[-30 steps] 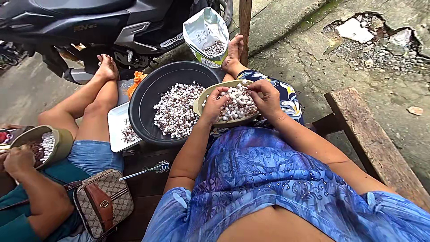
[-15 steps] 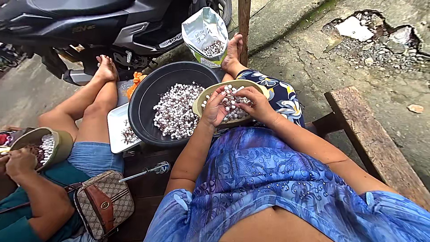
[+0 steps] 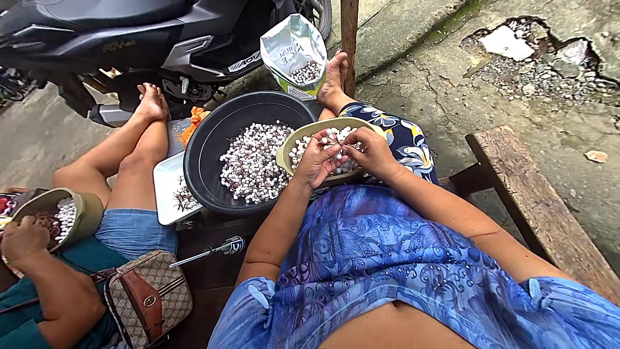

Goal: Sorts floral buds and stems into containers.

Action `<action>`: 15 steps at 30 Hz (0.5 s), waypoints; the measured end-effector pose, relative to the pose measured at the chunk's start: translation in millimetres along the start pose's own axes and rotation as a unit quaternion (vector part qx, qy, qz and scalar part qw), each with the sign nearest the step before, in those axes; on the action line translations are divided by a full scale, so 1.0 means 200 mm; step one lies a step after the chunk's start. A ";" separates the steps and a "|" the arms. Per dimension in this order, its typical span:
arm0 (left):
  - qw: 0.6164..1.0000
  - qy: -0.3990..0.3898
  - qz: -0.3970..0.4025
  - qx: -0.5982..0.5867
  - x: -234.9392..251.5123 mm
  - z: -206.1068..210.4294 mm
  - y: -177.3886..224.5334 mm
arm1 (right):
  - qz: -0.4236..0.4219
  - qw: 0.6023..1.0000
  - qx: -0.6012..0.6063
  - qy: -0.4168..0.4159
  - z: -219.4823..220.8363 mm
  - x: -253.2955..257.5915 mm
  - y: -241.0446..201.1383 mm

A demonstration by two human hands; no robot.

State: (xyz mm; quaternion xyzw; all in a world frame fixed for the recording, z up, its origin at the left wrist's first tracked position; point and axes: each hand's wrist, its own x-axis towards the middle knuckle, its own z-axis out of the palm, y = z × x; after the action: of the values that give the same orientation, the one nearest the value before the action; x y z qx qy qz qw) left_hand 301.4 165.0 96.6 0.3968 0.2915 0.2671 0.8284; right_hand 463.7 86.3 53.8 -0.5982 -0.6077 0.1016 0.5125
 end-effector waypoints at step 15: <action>0.958 0.081 0.144 0.233 -0.05 -0.02 0.02 | -0.039 0.999 0.002 0.023 -0.01 0.03 0.00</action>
State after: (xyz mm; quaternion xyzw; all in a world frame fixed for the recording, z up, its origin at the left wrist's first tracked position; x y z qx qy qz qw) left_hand 291.8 163.0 100.8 0.5935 0.3514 0.3393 0.6397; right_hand 466.2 89.8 57.1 -0.5752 -0.6183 0.0691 0.5311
